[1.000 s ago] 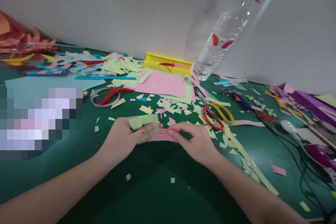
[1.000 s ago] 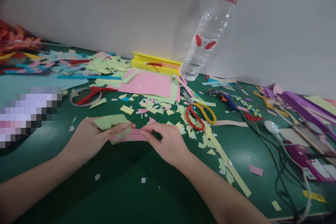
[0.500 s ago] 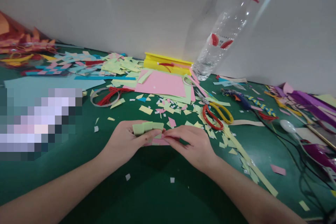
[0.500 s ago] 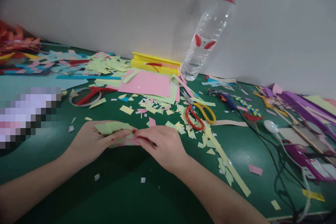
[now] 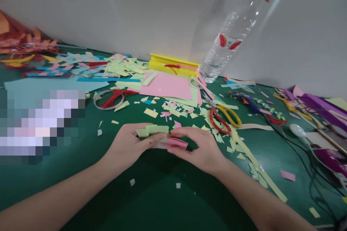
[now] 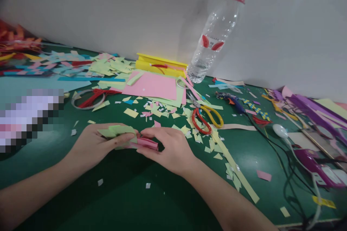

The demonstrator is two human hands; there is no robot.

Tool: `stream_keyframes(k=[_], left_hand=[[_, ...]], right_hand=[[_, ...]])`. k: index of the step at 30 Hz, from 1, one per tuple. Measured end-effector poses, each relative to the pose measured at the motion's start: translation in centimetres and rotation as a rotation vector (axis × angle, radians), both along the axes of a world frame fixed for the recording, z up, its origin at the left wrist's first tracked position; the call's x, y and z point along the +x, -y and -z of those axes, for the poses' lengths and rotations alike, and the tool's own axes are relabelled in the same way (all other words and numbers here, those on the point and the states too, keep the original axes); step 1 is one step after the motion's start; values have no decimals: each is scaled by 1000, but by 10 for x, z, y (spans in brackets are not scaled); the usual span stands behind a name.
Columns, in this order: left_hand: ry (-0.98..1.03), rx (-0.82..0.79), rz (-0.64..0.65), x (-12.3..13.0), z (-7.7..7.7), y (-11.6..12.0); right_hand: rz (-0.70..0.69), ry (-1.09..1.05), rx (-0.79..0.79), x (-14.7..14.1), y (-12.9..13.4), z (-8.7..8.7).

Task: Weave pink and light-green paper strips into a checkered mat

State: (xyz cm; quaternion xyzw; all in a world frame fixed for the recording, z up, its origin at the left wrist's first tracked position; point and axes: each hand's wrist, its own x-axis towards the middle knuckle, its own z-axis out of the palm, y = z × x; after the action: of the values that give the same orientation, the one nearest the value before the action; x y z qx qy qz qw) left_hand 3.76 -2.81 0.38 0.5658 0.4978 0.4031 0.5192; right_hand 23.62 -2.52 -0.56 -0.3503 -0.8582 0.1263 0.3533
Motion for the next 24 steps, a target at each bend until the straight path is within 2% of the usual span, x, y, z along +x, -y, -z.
stream_keyframes(k=[6,9,16,24], left_hand=[[-39,-39,-81,2,-7,0],[-82,-35,-65,2,-6,-1],[-114,19,-98,0,-2,-1],[-89,-19,9,0,-1,2]], right_hand=[[-20,47,-137,1,-1,-6],[-25,40,-185,3,-3,-9],[-49,44,-117,7,-4,-7],[-8,63,-188,-3,2,-4]])
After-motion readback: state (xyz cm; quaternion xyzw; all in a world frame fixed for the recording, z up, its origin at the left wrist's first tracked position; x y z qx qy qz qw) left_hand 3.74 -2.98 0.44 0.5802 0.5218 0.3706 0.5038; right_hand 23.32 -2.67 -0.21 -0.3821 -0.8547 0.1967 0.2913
